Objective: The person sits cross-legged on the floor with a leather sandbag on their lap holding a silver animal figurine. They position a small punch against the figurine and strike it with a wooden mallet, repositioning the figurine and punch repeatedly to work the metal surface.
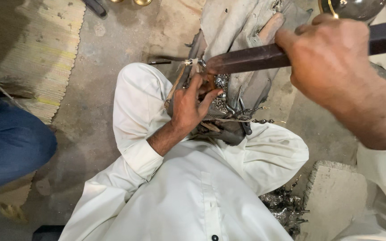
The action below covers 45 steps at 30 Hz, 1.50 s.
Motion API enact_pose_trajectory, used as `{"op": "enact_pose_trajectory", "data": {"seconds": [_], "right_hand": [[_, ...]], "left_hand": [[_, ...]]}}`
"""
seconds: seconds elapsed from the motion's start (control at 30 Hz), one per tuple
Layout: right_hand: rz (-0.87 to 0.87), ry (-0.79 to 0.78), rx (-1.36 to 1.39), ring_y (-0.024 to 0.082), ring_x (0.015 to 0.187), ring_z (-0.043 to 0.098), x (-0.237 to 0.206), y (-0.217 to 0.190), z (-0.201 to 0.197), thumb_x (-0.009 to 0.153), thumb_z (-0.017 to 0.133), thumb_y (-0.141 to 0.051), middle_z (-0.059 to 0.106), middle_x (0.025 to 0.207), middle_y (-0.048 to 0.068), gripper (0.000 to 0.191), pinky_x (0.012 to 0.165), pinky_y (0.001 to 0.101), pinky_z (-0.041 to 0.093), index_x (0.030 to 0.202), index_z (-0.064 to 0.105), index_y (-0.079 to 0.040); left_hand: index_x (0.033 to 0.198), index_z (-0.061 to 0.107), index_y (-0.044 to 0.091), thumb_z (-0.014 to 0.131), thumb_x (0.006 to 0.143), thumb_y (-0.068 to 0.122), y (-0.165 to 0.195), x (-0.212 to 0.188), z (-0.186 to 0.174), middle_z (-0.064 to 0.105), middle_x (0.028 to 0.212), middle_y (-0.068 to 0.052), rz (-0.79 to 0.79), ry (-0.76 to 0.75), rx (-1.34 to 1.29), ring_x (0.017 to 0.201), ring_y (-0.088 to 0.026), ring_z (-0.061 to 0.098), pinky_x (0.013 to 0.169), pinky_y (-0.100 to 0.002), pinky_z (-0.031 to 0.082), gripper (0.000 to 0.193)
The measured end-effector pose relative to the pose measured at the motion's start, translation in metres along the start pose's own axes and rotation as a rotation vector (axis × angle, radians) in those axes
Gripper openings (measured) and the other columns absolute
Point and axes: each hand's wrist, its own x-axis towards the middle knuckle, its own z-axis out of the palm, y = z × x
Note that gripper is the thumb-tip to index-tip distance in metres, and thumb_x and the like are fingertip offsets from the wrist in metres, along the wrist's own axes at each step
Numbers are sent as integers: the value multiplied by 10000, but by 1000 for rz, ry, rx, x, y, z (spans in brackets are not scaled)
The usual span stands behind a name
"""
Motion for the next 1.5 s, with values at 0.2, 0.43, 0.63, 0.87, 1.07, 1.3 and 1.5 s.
{"op": "enact_pose_trajectory", "data": {"seconds": [0.2,0.43,0.63,0.87,1.07,1.3,1.5], "right_hand": [[34,98,146,234,774,704,3,-3,-5,789,768,-127,720,829,37,270,660,363,524,1053,711,-106],[-5,73,156,246,848,700,0,-4,9,777,764,-93,722,867,43,243,702,365,531,1011,707,-128],[34,56,217,252,807,690,0,-3,8,777,771,-89,705,831,56,267,707,378,532,1036,709,-111],[146,161,452,310,803,667,-4,1,12,881,795,-82,672,810,99,216,741,430,517,1067,691,-51],[-2,80,105,239,778,703,-5,-5,23,757,763,-76,685,780,56,290,633,368,522,1040,716,-120],[62,-70,242,267,746,689,-13,2,33,847,776,-170,668,737,66,266,631,403,522,1098,700,-124],[16,5,274,255,790,690,-18,1,45,809,773,-159,680,784,35,308,649,396,522,1105,691,-132]], "left_hand": [[1162,566,39,815,951,246,-2,1,0,716,747,-97,-70,-33,48,592,-225,706,530,-346,515,388],[1169,571,48,805,960,244,-1,2,-2,725,783,-92,-32,-25,18,610,-244,707,541,-356,518,370],[1174,570,50,800,952,256,-2,4,-2,716,761,-93,-34,-39,46,604,-264,715,533,-367,518,381],[1311,567,81,784,973,261,-5,2,-3,749,865,-105,-17,-23,13,695,-245,756,597,-347,557,440],[1309,592,73,821,919,224,-2,2,-1,779,891,-115,-158,-53,-2,690,-187,760,587,-321,562,477],[1274,577,37,816,951,159,-5,11,-18,788,1010,-97,-128,-82,-227,933,-136,795,748,-303,632,420],[1273,556,33,799,953,180,-2,25,-21,777,1088,-129,-31,-196,-93,1008,-249,797,737,-355,601,428]]}}
